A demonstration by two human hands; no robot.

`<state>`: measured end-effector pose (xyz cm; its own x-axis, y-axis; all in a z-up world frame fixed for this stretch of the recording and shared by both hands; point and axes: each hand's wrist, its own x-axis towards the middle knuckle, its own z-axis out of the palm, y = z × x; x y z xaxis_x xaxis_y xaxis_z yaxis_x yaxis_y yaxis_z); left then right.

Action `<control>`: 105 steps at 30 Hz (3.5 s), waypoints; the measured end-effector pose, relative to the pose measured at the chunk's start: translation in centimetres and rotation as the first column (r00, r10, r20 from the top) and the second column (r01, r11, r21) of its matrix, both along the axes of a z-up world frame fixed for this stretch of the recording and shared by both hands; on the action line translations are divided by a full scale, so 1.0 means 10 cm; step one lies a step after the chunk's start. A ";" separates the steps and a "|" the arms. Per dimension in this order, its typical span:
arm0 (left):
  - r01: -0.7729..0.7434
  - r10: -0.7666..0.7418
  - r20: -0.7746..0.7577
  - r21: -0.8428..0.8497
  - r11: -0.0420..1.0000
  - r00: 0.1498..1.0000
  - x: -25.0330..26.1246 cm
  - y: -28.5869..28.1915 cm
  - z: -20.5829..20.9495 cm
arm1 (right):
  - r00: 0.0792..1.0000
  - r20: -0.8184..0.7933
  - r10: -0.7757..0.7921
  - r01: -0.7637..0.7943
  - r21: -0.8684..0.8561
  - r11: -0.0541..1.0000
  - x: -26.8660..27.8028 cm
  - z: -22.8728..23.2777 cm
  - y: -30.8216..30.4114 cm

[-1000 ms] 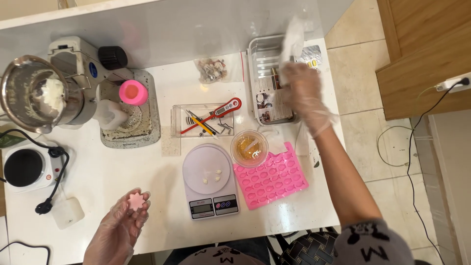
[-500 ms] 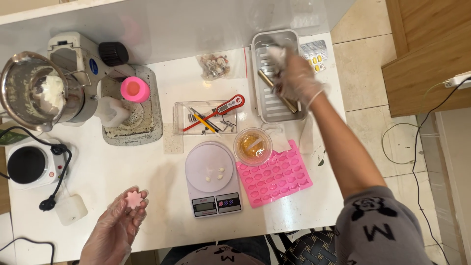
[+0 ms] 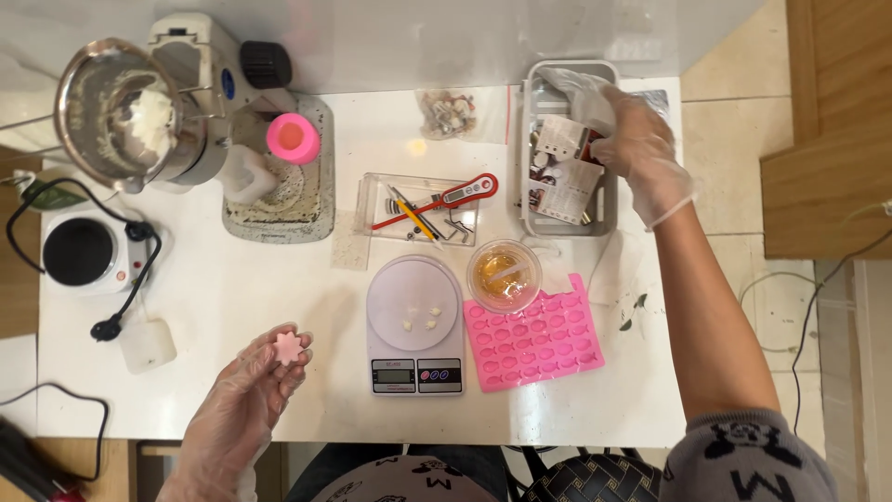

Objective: Applying wax decorative elements to a base candle using a heat gun and carving tool.

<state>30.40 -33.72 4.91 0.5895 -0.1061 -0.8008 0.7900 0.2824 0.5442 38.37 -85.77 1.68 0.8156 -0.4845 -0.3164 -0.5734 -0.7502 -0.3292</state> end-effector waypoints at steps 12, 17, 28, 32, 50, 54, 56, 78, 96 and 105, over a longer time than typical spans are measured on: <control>-0.155 0.164 -0.159 0.069 0.986 0.974 -0.35 0.19 -0.11 | 0.933 0.065 0.353 -0.359 0.171 0.917 0.19 0.09 0.72; -0.221 0.228 -0.168 0.063 0.973 0.959 -0.42 0.32 -0.18 | 0.826 -0.234 0.513 -0.486 0.163 0.858 0.38 -0.18 1.08; -0.309 0.309 -0.198 0.032 0.951 0.930 -0.48 0.45 -0.34 | 0.786 -0.266 0.558 -0.557 0.088 0.826 0.41 -0.55 1.14; -0.317 0.318 -0.208 0.039 0.948 0.925 -0.48 0.46 -0.35 | 0.836 -0.285 0.469 -0.426 0.202 0.882 0.36 -0.11 1.27; -0.379 0.363 -0.119 -0.151 0.913 0.924 -0.78 1.10 -0.88 | 0.745 0.500 -0.443 0.105 0.568 0.817 -1.22 0.95 2.15; -0.333 0.308 -0.164 -0.159 0.930 0.937 -0.75 1.50 -0.70 | 0.846 0.234 -0.480 0.191 0.707 0.681 -1.32 0.90 3.23; -0.353 0.339 -0.100 -0.219 0.910 0.935 -0.88 1.81 -0.82 | 0.891 0.131 -0.434 0.211 0.728 0.652 -1.43 0.99 3.80; -0.807 0.845 -0.050 -0.333 0.489 0.532 -2.11 3.65 -0.99 | 0.827 -0.118 0.550 -0.422 0.517 0.745 -0.56 0.53 6.12; -0.976 0.971 0.112 -0.029 0.217 0.212 -3.04 3.41 -0.61 | 0.653 -0.092 0.752 -0.748 0.081 0.659 1.02 -1.15 6.26; -0.988 0.979 0.136 -0.004 0.152 0.150 -3.21 3.46 -0.42 | 0.785 -0.219 0.580 -0.610 -0.104 0.786 2.65 -1.97 6.00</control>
<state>-1.66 0.88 0.74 0.2127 0.6686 -0.7126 -0.1744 0.7435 0.6456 64.84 -25.79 -18.07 0.8998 0.0241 -0.4356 -0.0295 -0.9929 -0.1157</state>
